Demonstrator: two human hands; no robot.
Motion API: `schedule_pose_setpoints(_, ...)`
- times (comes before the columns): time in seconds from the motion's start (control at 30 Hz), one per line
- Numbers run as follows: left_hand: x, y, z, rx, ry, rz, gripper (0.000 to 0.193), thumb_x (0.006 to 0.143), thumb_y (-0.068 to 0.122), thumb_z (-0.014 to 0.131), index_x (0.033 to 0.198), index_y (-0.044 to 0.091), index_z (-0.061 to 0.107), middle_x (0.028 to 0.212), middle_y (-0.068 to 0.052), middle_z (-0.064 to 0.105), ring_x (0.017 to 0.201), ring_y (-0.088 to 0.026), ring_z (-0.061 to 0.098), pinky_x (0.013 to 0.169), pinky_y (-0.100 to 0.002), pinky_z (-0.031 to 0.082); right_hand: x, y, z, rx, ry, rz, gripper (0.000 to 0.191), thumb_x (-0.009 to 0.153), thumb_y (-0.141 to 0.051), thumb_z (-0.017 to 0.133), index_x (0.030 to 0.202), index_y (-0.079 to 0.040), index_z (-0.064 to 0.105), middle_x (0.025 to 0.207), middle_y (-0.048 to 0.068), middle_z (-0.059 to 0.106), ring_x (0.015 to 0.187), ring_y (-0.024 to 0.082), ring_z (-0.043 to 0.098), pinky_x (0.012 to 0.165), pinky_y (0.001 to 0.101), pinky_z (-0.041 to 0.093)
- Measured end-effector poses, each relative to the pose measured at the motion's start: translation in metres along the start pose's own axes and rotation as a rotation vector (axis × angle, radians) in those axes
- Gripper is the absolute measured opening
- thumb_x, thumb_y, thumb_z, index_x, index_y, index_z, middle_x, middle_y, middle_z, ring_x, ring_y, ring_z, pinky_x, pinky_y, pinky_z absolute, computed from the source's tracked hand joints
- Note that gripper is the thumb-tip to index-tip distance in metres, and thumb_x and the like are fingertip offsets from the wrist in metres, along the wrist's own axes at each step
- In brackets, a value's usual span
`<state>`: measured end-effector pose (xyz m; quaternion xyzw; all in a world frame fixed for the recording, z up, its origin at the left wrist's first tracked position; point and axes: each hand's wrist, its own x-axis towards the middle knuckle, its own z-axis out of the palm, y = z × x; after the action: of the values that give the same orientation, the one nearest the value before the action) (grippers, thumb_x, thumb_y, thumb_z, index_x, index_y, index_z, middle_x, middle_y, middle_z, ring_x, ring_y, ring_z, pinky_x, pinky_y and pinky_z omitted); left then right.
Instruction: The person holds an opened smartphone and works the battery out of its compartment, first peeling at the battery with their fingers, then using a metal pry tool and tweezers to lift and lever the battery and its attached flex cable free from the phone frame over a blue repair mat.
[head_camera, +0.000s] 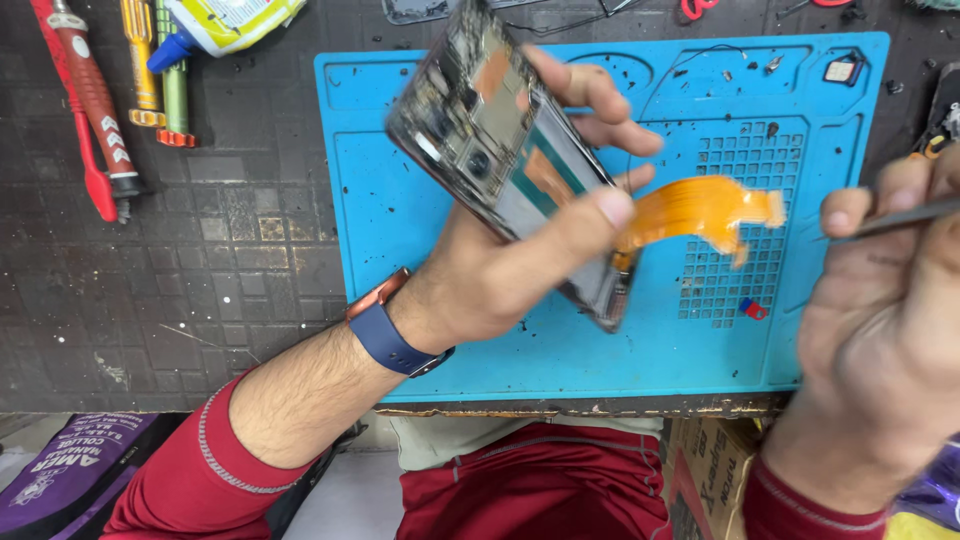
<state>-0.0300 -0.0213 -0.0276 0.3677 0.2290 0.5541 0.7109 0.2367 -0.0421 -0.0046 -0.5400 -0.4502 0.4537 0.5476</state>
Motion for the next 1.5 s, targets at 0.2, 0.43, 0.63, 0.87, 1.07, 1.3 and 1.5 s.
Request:
schedule_pose_setpoints(0.2, 0.007, -0.005, 0.001, 0.023, -0.069, -0.017, 0.056, 0.113, -0.004, 0.066, 0.147, 0.016, 0.026, 0.133, -0.008, 0.05, 0.135, -0.021, 0.055, 0.123, -0.044, 0.045, -0.042, 0.004, 0.036, 0.059, 0.101, -0.18, 0.026, 0.12, -0.021, 0.062, 0.13, -0.005, 0.045, 0.102, 0.006, 0.053, 0.08, 0.013, 0.057, 0.079, 0.0298, 0.056)
schedule_pose_setpoints(0.43, 0.006, -0.007, 0.0, 0.135, -0.133, -0.011, 0.062, 0.112, -0.007, 0.062, 0.151, 0.018, 0.021, 0.132, -0.007, 0.05, 0.134, -0.019, 0.055, 0.124, -0.042, 0.046, -0.061, 0.01, 0.05, -0.068, 0.06, -0.223, 0.041, 0.117, -0.025, 0.071, 0.132, -0.005, 0.039, 0.102, 0.012, 0.06, 0.085, 0.017, 0.066, 0.087, 0.0309, 0.065)
schedule_pose_setpoints(0.63, 0.004, -0.006, 0.004, 0.142, -0.124, 0.003, 0.061, 0.11, -0.009, 0.065, 0.147, 0.017, 0.023, 0.129, -0.008, 0.051, 0.13, -0.018, 0.056, 0.122, -0.041, 0.047, -0.071, 0.016, 0.045, -0.303, 0.072, -0.211, 0.044, 0.113, -0.021, 0.073, 0.134, 0.002, 0.04, 0.115, 0.006, 0.051, 0.098, 0.014, 0.065, 0.094, 0.024, 0.061)
schedule_pose_setpoints(0.87, 0.004, -0.006, 0.004, 0.146, -0.126, 0.009, 0.062, 0.11, -0.006, 0.067, 0.149, 0.017, 0.024, 0.129, -0.007, 0.052, 0.129, -0.017, 0.056, 0.12, -0.039, 0.048, -0.069, 0.016, 0.049, -0.306, 0.061, -0.186, 0.046, 0.111, -0.019, 0.073, 0.135, 0.002, 0.039, 0.124, 0.007, 0.05, 0.105, 0.013, 0.067, 0.092, 0.0221, 0.062)
schedule_pose_setpoints(1.07, 0.004, -0.004, 0.004, 0.154, -0.128, 0.01, 0.063, 0.111, -0.003, 0.07, 0.148, 0.018, 0.024, 0.13, -0.007, 0.052, 0.129, -0.017, 0.056, 0.117, -0.038, 0.051, -0.067, 0.013, 0.053, -0.263, 0.039, -0.173, 0.046, 0.111, -0.017, 0.073, 0.133, 0.003, 0.039, 0.122, 0.008, 0.05, 0.104, 0.012, 0.066, 0.091, 0.0212, 0.062)
schedule_pose_setpoints(1.3, 0.003, -0.003, 0.004, 0.139, -0.124, -0.017, 0.067, 0.109, 0.0, 0.075, 0.148, 0.019, 0.024, 0.131, -0.006, 0.051, 0.131, -0.018, 0.056, 0.115, -0.039, 0.052, -0.069, 0.006, 0.057, -0.258, 0.041, -0.154, 0.042, 0.112, -0.014, 0.075, 0.132, 0.003, 0.042, 0.12, 0.009, 0.054, 0.107, 0.015, 0.067, 0.096, 0.0246, 0.062)
schedule_pose_setpoints(1.5, 0.004, -0.006, -0.001, -0.035, -0.095, -0.018, 0.059, 0.112, -0.004, 0.072, 0.144, 0.019, 0.029, 0.131, -0.006, 0.049, 0.135, -0.021, 0.054, 0.12, -0.043, 0.049, -0.062, -0.007, 0.064, 0.057, 0.073, -0.017, 0.034, 0.107, -0.009, 0.078, 0.119, -0.004, 0.046, 0.103, 0.013, 0.066, 0.093, 0.021, 0.074, 0.085, 0.0319, 0.065)
